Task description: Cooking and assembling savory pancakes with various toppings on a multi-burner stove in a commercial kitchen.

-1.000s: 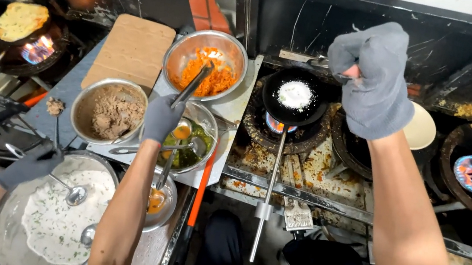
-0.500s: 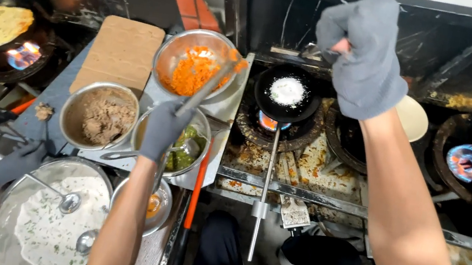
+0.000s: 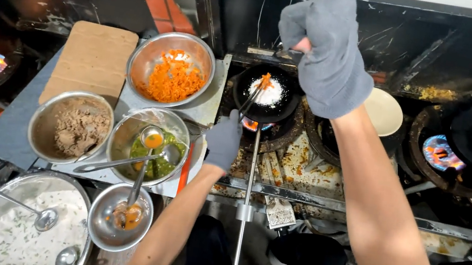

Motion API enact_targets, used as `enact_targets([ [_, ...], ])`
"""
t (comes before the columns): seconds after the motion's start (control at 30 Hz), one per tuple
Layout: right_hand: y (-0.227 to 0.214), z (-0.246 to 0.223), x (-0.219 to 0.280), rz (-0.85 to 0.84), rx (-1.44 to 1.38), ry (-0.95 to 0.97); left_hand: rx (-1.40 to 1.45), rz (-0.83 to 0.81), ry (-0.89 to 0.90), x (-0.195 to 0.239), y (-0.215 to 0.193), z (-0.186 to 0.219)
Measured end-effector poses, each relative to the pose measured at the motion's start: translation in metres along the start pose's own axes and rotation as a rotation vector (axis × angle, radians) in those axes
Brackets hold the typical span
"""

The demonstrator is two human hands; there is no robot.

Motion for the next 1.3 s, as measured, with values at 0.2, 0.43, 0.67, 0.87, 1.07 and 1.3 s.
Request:
enact_targets([
  [0.2, 0.003, 0.008, 0.010, -0.005, -0.137, 0.129, -0.121, -0.037, -0.029, 0.005, 0.003, 0.007],
  [0.43, -0.001, -0.003, 0.008, 0.035, -0.089, 0.118, -0.101, -0.051, -0.060, 0.007, -0.012, 0.011],
  [0.67, 0.000, -0.006, -0.004, -0.020, -0.161, 0.111, -0.095, -0.029, 0.001, 0.001, 0.007, 0.003],
  [0.87, -0.005, -0.054, -0.002, 0.044, 0.043, 0.028, 0.118, 0.113, -0.092, 0.056, -0.070, -0.009],
  [1.07, 0.008, -0.093, 0.047, -0.009, 0.179, -0.047, 0.508, 0.226, -0.137, 0.206, -0.178, -0.094],
  [1.3, 0.026, -0.139, 0.093, -0.055, -0.045, 0.110, 0.529, 0.132, -0.530, 0.368, -0.310, -0.116],
])
Point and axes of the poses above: each hand's wrist, its own x-axis away from the middle knuckle, its own y-axis out of the palm, z = x × y, the point moved 3 cm from there along -x, towards the middle knuckle, and after that the axes turned 6 degrees about y, right-handed, at the moved point
